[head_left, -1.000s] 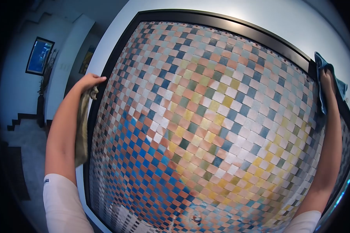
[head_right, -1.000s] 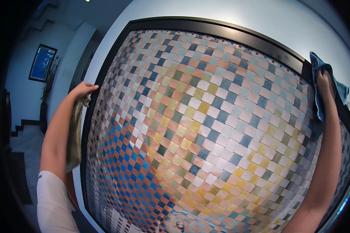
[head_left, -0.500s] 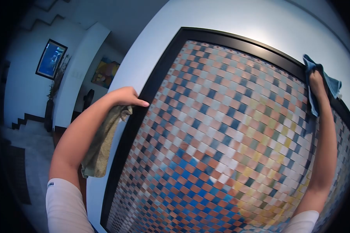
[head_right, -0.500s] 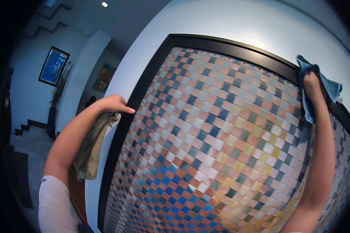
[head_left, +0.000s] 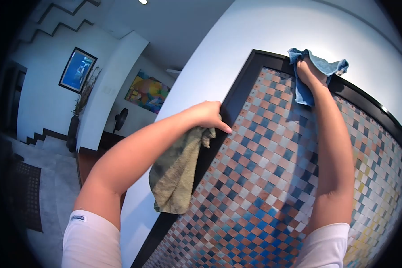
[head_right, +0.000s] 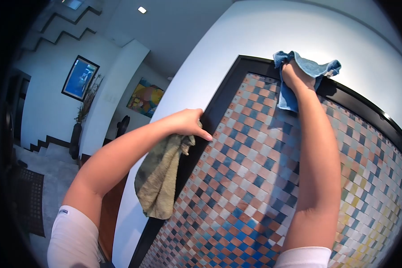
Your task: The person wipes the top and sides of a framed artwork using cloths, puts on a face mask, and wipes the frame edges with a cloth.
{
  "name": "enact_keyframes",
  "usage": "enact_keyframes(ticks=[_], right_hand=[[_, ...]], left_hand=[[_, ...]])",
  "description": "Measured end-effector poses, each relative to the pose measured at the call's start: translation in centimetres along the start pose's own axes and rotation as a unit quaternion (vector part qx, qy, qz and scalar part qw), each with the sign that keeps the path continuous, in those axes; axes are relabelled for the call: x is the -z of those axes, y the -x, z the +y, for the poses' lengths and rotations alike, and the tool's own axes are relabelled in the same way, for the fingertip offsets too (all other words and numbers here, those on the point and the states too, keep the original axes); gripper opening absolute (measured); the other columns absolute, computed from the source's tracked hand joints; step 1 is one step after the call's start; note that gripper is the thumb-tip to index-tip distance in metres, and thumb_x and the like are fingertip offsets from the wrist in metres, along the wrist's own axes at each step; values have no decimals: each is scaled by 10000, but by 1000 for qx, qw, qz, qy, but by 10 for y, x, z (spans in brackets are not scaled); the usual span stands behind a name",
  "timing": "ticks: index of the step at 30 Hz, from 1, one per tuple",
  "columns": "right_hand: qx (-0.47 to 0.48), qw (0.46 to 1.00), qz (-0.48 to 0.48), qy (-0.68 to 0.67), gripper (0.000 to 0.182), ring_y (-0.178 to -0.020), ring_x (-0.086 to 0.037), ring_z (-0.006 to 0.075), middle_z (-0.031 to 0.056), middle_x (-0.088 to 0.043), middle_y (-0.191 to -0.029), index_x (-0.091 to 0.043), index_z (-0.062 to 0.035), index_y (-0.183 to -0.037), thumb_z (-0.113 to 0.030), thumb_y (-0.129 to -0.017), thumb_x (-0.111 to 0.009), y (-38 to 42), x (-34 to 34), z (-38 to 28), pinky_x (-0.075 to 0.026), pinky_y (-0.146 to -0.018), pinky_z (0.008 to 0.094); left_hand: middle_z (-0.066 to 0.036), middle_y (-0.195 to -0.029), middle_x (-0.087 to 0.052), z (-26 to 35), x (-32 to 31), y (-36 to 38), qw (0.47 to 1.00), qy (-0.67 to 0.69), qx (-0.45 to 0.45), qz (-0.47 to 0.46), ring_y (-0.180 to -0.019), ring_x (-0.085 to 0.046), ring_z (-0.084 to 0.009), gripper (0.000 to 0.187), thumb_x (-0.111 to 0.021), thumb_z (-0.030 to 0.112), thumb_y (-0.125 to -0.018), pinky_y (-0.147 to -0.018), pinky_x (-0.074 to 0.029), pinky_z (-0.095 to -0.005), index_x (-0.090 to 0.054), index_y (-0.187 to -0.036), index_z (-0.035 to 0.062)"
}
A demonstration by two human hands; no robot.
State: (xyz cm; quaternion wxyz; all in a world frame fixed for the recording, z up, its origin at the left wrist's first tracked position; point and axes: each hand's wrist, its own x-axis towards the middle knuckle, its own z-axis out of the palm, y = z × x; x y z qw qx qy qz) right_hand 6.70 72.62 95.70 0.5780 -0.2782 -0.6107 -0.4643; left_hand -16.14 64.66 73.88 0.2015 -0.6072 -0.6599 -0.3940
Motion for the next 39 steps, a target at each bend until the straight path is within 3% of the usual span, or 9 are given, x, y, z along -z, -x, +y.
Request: enact_keyframes(ticks=[5, 16, 20, 23, 24, 26, 29, 33, 39], right_hand=[[80, 989, 115, -40, 310, -1043, -582, 369, 217, -619, -1087, -619, -10, -1039, -188, -847, -453, -17, -46, -59, -433, -923, 445], [132, 980, 121, -88, 265, -1004, -594, 357, 203, -636, -1020, -630, -31, -993, -202, -865, -473, -30, -87, -140, -421, -924, 451], [120, 956, 80, -254, 306, -1009, -579, 397, 268, -612, -1017, -599, 33, -994, -221, -879, -473, -30, -85, -147, -420, -908, 452], [67, 860, -1, -506, 349, -979, -572, 457, 349, -581, -931, -566, 98, -933, -233, -896, -460, -40, -91, -159, -441, -826, 444], [58, 836, -16, -545, 318, -784, -590, 228, 137, -624, -821, -580, 54, -907, -237, -930, -455, -46, -99, -162, -451, -728, 331], [-32, 733, -121, -669, 303, -732, -554, 147, 45, -583, -791, -590, 6, -906, -258, -958, -450, -26, -64, -170, -455, -686, 292], [-66, 513, -168, -839, 255, -716, -572, 138, 35, -596, -838, -582, -52, -980, -282, -966, -474, -24, -81, -182, -500, -651, 303], [-108, 361, -221, -899, 264, -730, -623, 169, 50, -637, -862, -607, -64, -990, -310, -939, -526, 12, -70, -196, -532, -656, 315], [-160, 333, -253, -894, 314, -869, -627, 227, 92, -632, -974, -584, -63, -1076, -329, -963, -460, 64, -87, -221, -529, -779, 378]], left_hand=[[-247, -967, -645, -8, -6, 0, 1000, 1, -12, 26, -945, -634, -351, 878, -805, 558, -587, -822, -501, -390, -513, -1088, -101], [-248, -965, -636, -3, -1, 6, 999, 33, 16, -6, -928, -635, -349, 853, -807, 528, -603, -795, -509, -389, -479, -1086, -93], [-185, -998, -654, 0, -2, 6, 999, 19, 43, -7, -950, -640, -309, 829, -816, 514, -605, -787, -518, -379, -487, -1102, -62], [-175, -988, -659, -1, -4, 6, 999, 20, 41, 0, -952, -639, -304, 803, -812, 496, -618, -791, -516, -381, -487, -1110, -50], [-172, -985, -660, 1, -3, 8, 999, 21, 46, 1, -953, -639, -302, 795, -810, 489, -622, -793, -516, -381, -486, -1113, -46], [-171, -984, -659, 2, -3, 11, 998, 30, 56, 2, -955, -638, -301, 785, -806, 478, -628, -797, -514, -382, -486, -1123, -40], [-197, -984, -650, 0, -5, 14, 996, 59, 59, 2, -948, -637, -312, 857, -796, 488, -627, -800, -513, -384, -450, -1190, -58], [-240, -950, -645, -20, -27, 9, 996, 60, -6, 72, -899, -647, -323, 1056, -768, 541, -635, -781, -514, -376, -316, -1351, -91], [-218, -950, -657, -15, -7, 31, 982, 117, 48, 140, -947, -639, -315, 818, -640, 617, -746, -821, -487, -376, -498, -1231, -26]])
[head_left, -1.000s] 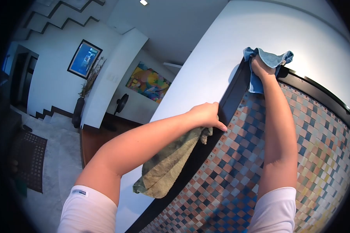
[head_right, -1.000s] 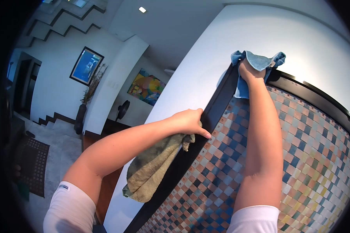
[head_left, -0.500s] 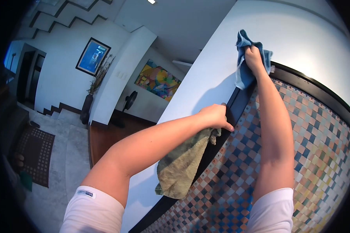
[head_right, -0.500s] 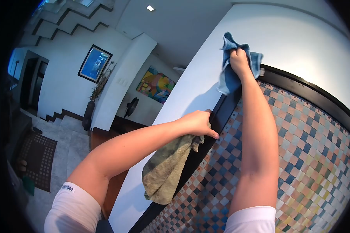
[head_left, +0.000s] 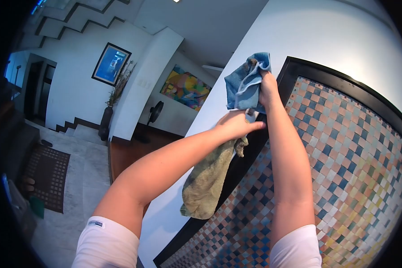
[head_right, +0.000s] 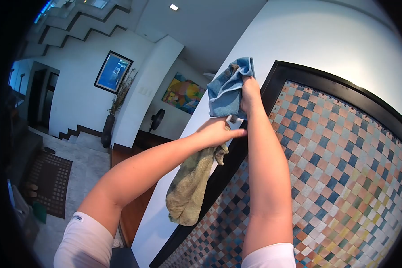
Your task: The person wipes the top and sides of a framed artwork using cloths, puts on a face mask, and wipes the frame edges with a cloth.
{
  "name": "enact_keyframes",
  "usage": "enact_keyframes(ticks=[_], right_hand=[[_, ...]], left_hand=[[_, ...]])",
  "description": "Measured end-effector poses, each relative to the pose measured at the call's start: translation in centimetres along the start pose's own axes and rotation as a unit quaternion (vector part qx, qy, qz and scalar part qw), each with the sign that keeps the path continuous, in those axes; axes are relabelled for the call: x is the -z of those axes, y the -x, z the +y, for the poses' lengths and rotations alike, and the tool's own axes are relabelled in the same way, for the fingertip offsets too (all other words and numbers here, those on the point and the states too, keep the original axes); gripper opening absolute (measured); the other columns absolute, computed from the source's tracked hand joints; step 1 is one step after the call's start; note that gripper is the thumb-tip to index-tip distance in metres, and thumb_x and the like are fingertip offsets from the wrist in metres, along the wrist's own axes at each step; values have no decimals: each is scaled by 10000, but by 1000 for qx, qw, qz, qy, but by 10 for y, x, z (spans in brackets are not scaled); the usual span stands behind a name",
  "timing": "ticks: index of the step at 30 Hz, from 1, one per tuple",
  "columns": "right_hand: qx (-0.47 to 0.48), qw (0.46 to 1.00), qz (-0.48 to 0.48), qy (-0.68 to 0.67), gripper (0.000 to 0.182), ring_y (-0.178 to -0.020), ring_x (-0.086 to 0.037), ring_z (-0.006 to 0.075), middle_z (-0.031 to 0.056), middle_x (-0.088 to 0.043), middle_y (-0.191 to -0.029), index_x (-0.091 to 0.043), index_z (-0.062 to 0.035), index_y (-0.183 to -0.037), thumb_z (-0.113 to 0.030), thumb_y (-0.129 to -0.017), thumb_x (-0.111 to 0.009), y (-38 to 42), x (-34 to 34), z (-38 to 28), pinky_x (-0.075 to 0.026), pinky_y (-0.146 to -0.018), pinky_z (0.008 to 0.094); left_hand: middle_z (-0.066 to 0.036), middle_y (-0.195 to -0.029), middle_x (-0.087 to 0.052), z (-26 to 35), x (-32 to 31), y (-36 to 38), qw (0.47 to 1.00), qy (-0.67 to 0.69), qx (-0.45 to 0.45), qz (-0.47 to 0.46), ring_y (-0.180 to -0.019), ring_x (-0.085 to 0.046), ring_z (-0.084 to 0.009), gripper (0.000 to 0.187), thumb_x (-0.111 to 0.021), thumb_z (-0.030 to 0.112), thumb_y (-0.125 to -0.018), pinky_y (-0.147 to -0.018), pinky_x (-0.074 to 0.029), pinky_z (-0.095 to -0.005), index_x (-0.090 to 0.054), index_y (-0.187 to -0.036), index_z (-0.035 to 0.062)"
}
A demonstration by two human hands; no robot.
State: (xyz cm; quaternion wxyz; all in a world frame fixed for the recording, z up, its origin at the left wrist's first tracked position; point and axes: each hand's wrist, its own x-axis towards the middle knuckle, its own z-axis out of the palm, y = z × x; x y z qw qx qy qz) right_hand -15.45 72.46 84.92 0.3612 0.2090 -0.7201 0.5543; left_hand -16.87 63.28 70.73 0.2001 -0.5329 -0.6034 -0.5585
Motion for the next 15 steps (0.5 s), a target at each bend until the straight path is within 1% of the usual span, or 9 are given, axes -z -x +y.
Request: enact_keyframes(ticks=[2, 5, 6, 7, 9, 10, 11, 13, 15], right_hand=[[-12, 997, -32, -66, 337, -888, -631, 256, 111, -635, -996, -568, -47, -1092, -335, -968, -445, 3, 4, 13, -521, -821, 408], [-51, 992, 25, -115, 331, -912, -630, 262, 130, -637, -1013, -567, -38, -1090, -320, -963, -445, 17, -1, 16, -521, -818, 398], [-52, 994, 46, -85, 360, -978, -613, 285, 145, -627, -1065, -562, -33, -1110, -334, -967, -427, 19, 0, 17, -496, -871, 427], [-60, 992, 38, -101, 364, -989, -608, 285, 144, -625, -1071, -562, -33, -1113, -338, -967, -427, 18, 1, 20, -488, -884, 431], [-74, 988, 22, -131, 373, -1011, -598, 285, 142, -622, -1083, -561, -32, -1120, -345, -967, -427, 14, -1, 24, -471, -909, 439], [-62, 992, 18, -105, 380, -1040, -583, 280, 137, -610, -1116, -564, -42, -1124, -360, -969, -424, 16, -5, 25, -453, -931, 436], [-81, 993, -3, -89, 411, -1038, -584, 265, 119, -608, -1128, -568, -66, -1131, -419, -933, -496, 14, -2, 27, -458, -915, 418], [-145, 989, -6, 14, 477, -1029, -590, 247, 102, -618, -1112, -575, -90, -1133, -486, -867, -583, 15, -4, 24, -460, -902, 411], [-199, 973, -93, 69, 543, -1001, -604, 221, 73, -642, -1056, -580, -81, -1132, -509, -806, -657, 30, -13, 12, -462, -892, 420]], left_hand=[[-136, -900, -663, -8, 6, -2, 999, 6, 34, 18, -867, -637, -266, 670, -589, 606, -805, -772, -485, -359, -602, -1076, -6], [-181, -913, -673, -10, 13, 8, 988, 112, 37, 104, -884, -650, -320, 626, -578, 594, -810, -772, -490, -383, -615, -1074, 27], [-169, -822, -669, -14, 11, 9, 973, 177, -1, 151, -827, -657, -311, 517, -569, 507, -858, -742, -491, -357, -624, -1015, 18], [-41, -732, -604, -19, 9, 3, 959, 235, -9, 161, -706, -562, -110, 356, -535, 335, -939, -662, -450, -261, -602, -964, -14], [-54, -741, -608, -26, 17, 3, 913, 374, -11, 161, -701, -566, -106, 269, -494, 228, -951, -665, -453, -262, -601, -988, -16], [-75, -754, -618, -37, 23, -5, 920, 323, 1, 224, -721, -577, -125, 303, -495, 245, -941, -680, -456, -283, -604, -981, -35], [-96, -768, -627, -48, 29, -15, 920, 270, 11, 285, -741, -587, -144, 337, -496, 261, -932, -695, -460, -304, -607, -973, -54], [-136, -804, -641, -9, 63, -2, 901, 243, 127, 337, -779, -597, -190, 450, -525, 345, -901, -724, -458, -341, -611, -917, -97], [-150, -718, -631, -31, 75, -16, 893, 217, 98, 383, -681, -597, -237, 485, -532, 401, -890, -665, -448, -373, -622, -805, -68]])
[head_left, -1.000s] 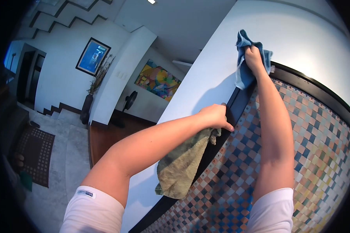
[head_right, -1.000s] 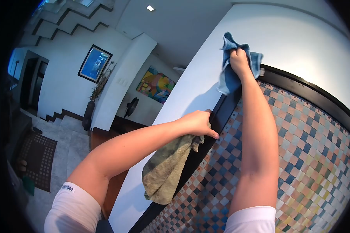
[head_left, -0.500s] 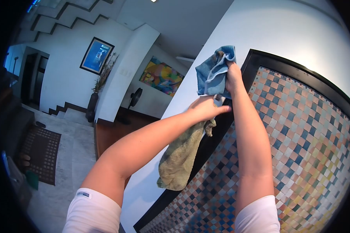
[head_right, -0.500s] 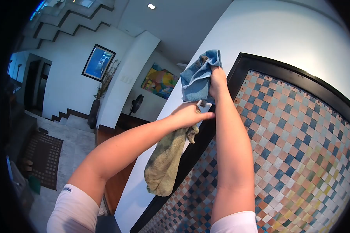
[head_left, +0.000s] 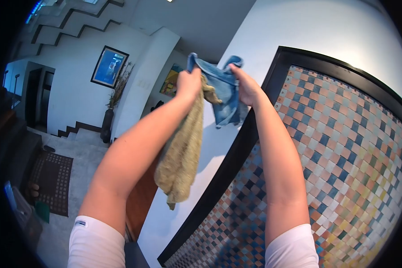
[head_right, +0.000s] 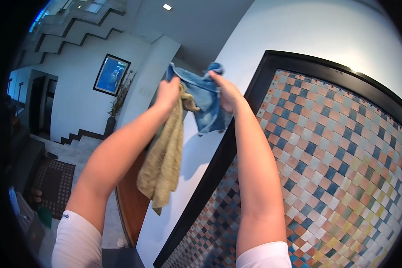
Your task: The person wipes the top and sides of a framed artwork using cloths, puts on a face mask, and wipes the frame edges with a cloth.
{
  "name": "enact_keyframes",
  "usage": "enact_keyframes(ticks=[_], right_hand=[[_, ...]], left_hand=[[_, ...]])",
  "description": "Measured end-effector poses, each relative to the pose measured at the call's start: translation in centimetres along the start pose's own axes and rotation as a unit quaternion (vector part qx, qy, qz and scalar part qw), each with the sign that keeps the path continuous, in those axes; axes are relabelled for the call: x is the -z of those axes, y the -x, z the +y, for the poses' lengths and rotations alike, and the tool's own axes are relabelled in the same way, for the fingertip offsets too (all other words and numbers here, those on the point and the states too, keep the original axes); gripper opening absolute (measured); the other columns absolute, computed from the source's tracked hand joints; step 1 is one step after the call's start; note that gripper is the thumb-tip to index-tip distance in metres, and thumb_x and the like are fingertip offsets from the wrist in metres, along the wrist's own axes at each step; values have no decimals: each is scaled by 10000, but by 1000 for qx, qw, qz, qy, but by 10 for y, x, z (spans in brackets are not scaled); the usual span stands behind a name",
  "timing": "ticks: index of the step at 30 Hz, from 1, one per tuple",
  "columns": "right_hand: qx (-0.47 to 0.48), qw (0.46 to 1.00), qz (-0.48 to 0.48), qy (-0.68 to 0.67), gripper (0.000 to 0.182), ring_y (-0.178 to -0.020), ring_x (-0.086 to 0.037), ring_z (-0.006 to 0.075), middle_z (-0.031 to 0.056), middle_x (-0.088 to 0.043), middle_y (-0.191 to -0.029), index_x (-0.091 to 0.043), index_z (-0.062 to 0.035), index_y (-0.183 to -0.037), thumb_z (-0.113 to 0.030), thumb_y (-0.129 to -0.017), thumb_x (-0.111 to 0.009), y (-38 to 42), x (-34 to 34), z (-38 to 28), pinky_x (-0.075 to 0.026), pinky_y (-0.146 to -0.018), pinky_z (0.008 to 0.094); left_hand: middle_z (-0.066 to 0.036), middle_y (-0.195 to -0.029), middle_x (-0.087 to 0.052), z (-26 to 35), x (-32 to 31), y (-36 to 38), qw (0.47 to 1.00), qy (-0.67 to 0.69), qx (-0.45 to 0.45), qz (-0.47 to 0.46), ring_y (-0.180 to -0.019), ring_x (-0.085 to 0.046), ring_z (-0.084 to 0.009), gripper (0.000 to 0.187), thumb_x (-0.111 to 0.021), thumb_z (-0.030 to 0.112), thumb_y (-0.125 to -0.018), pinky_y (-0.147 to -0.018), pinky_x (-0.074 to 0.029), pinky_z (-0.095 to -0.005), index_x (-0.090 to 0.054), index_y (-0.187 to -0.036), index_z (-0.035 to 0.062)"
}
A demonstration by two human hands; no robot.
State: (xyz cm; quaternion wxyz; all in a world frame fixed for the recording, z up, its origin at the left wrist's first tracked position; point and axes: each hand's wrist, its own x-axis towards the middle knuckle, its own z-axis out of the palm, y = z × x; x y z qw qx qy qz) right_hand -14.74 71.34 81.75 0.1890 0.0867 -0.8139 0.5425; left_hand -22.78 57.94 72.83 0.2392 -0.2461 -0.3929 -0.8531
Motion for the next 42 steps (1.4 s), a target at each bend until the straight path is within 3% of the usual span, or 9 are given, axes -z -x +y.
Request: enact_keyframes(ticks=[5, 10, 14, 17, 22, 25, 28, 30, 42], right_hand=[[-54, 948, -162, 268, 489, -932, -624, 202, 83, -641, -1045, -597, -35, -1116, -386, -798, -716, 18, -10, -17, -502, -849, 394], [-40, 977, 92, 190, 332, -864, -621, 197, 71, -640, -860, -635, 11, -977, -249, -782, -706, 24, -12, -42, -519, -788, 362], [196, 929, 300, 90, 336, -684, -622, 250, 165, -633, -807, -601, 118, -869, -157, -706, -703, -3, 43, -69, -514, -603, 387], [357, 724, 542, 233, 324, -814, -587, 338, 218, -583, -848, -528, 57, -832, -169, -664, -688, -1, 72, -121, -472, -771, 432], [652, 295, 467, 519, 407, -1011, -512, 367, 175, -451, -1122, -410, -94, -1120, -66, -757, -591, 39, 45, -161, -407, -892, 435], [506, 303, 439, 678, 401, -1028, -542, 315, 91, -516, -1102, -420, -200, -1179, -66, -805, -481, 28, 59, -153, -389, -876, 495], [201, 440, 370, 793, 424, -1152, -516, 314, 95, -576, -1153, -414, -214, -1266, -111, -856, -433, 24, 68, -138, -359, -944, 518], [154, 363, 326, 859, 417, -1214, -481, 312, 88, -576, -1215, -410, -229, -1311, -190, -897, -432, 29, 66, -127, -323, -1002, 526], [18, 398, 308, 864, 370, -1255, -443, 283, 89, -516, -1312, -543, -145, -1257, -291, -957, -384, 1, 42, -136, -270, -1024, 535]], left_hand=[[-125, -835, -651, -25, 16, -40, 991, -93, 9, -95, -769, -594, -190, 468, -543, 363, -874, -713, -461, -320, -640, -906, -93], [-102, -787, -624, -20, 22, -24, 952, -193, 88, -222, -711, -567, -176, 550, -574, 505, -847, -668, -460, -324, -645, -834, -40], [-125, -786, -624, -21, 7, -2, 931, -228, 98, -266, -741, -596, -186, 673, -573, 634, -808, -695, -473, -318, -648, -879, -31], [-193, -916, -646, 2, -10, 33, 878, -282, 51, -384, -847, -625, -239, 759, -612, 679, -736, -777, -481, -324, -647, -964, -44], [-249, -980, -642, -3, -53, 79, 845, -313, -107, -421, -1006, -622, -335, 1078, -671, 717, -625, -878, -484, -383, -418, -1317, -71], [-247, -954, -645, -2, -68, 92, 857, -295, -96, -411, -950, -640, -339, 939, -636, 664, -716, -830, -503, -383, -436, -1238, -91], [-235, -917, -649, 1, -74, 95, 864, -281, -53, -414, -902, -654, -328, 815, -621, 591, -784, -785, -513, -382, -430, -1181, -95], [-237, -919, -647, -2, -74, 94, 867, -263, -38, -421, -904, -653, -325, 820, -635, 572, -784, -783, -511, -382, -417, -1191, -105], [-240, -982, -627, -8, -76, 96, 891, -257, -54, -370, -930, -632, -352, 753, -656, 518, -765, -800, -495, -407, -429, -1161, -80]])
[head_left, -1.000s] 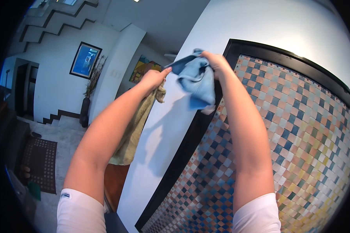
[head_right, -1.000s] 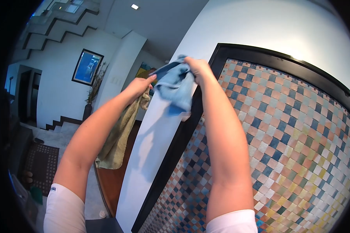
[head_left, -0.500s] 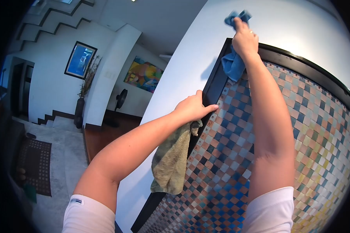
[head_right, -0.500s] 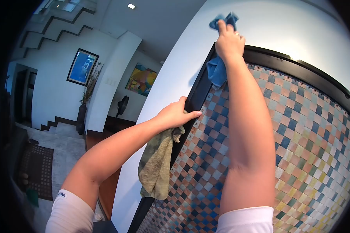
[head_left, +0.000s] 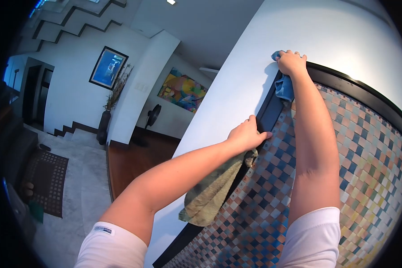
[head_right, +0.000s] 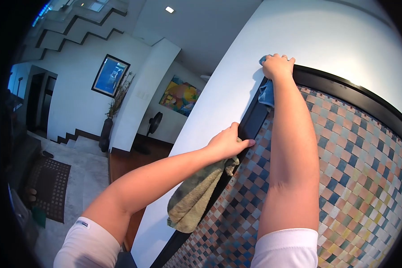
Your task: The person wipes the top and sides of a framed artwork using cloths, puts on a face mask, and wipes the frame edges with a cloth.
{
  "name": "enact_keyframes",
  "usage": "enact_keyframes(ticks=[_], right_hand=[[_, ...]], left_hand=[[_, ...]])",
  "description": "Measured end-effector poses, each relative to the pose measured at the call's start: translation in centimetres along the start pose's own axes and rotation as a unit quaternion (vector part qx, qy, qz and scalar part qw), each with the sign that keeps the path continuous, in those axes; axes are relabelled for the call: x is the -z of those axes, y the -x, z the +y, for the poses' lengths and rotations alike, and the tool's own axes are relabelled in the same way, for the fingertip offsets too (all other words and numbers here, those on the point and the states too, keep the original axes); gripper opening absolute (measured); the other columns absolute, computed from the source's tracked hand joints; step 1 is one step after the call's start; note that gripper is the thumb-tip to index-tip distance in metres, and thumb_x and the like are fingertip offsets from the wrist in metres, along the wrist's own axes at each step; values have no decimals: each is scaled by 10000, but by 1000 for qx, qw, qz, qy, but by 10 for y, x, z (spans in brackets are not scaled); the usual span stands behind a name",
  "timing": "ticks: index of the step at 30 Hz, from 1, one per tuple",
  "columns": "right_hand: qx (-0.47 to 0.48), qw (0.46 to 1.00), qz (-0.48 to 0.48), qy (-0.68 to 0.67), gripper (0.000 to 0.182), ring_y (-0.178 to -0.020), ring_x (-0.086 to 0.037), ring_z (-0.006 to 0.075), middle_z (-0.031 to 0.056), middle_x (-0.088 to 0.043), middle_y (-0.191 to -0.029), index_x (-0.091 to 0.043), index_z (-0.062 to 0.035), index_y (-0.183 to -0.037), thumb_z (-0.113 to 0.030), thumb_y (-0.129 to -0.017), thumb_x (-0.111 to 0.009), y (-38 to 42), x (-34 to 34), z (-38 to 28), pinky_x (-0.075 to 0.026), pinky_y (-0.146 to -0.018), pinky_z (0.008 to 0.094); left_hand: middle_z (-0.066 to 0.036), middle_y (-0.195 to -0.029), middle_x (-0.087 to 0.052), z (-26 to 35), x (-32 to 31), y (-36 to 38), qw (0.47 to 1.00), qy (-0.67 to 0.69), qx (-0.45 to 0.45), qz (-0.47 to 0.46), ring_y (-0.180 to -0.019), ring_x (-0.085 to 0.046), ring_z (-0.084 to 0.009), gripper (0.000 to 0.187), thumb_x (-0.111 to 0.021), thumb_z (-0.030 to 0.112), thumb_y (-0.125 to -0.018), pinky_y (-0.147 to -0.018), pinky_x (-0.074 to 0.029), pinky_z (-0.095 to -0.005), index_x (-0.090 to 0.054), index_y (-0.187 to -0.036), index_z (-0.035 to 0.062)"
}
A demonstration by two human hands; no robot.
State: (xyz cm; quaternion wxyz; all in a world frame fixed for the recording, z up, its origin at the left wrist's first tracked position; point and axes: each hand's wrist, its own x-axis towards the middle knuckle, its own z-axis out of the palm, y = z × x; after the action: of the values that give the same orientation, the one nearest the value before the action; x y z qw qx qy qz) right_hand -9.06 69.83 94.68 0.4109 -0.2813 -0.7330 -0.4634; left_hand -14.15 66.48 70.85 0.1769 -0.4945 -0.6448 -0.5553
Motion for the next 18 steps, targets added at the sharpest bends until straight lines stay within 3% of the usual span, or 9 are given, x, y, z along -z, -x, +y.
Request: enact_keyframes(ticks=[1, 4, 12, 15, 16, 18], right_hand=[[-4, 1000, 9, 8, 360, -1235, -464, 282, 95, -539, -1285, -569, -130, -1227, -197, -929, -379, -1, -1, -1, -261, -1018, 537], [-12, 999, 34, 26, 370, -1209, -487, 286, 101, -572, -1241, -586, -118, -1201, -147, -892, -386, -2, -4, -1, -240, -1026, 541], [-92, 989, 115, 23, 326, -1126, -544, 291, 109, -624, -1157, -660, -78, -1071, -176, -862, -429, 9, -7, 12, -243, -1029, 541], [-101, 982, 155, 25, 319, -1104, -570, 282, 108, -646, -1118, -682, -95, -1040, -212, -853, -451, 23, 1, 45, -273, -1027, 544], [-101, 983, 154, 25, 314, -1107, -572, 284, 103, -658, -1093, -695, -112, -1020, -226, -857, -452, 31, 7, 58, -280, -1030, 547], [-117, 984, 124, 51, 313, -1084, -583, 280, 92, -663, -1088, -703, -126, -1015, -220, -856, -450, 49, 26, 86, -266, -1030, 556]], left_hand=[[-241, -989, -625, 2, 3, 2, 1000, -1, 1, -9, -935, -631, -350, 751, -653, 522, -765, -801, -495, -406, -429, -1157, -78], [-243, -990, -626, 1, 3, 0, 1000, -4, -7, -15, -929, -631, -356, 759, -646, 538, -764, -791, -497, -407, -421, -1154, -73], [-250, -963, -633, 6, 7, 1, 999, 12, 13, -33, -912, -642, -358, 771, -660, 545, -750, -789, -499, -413, -420, -1146, -71], [-288, -1047, -602, -4, -3, -1, 1000, 19, -17, 9, -997, -604, -396, 808, -665, 568, -740, -867, -469, -430, -436, -1178, -70], [-287, -993, -614, -12, -13, -5, 997, 22, -48, 57, -943, -618, -407, 761, -682, 548, -719, -818, -488, -438, -461, -1096, -74], [-281, -992, -617, -10, -10, -3, 997, 52, -42, 47, -954, -623, -380, 768, -707, 519, -720, -831, -487, -419, -459, -1118, -89]])
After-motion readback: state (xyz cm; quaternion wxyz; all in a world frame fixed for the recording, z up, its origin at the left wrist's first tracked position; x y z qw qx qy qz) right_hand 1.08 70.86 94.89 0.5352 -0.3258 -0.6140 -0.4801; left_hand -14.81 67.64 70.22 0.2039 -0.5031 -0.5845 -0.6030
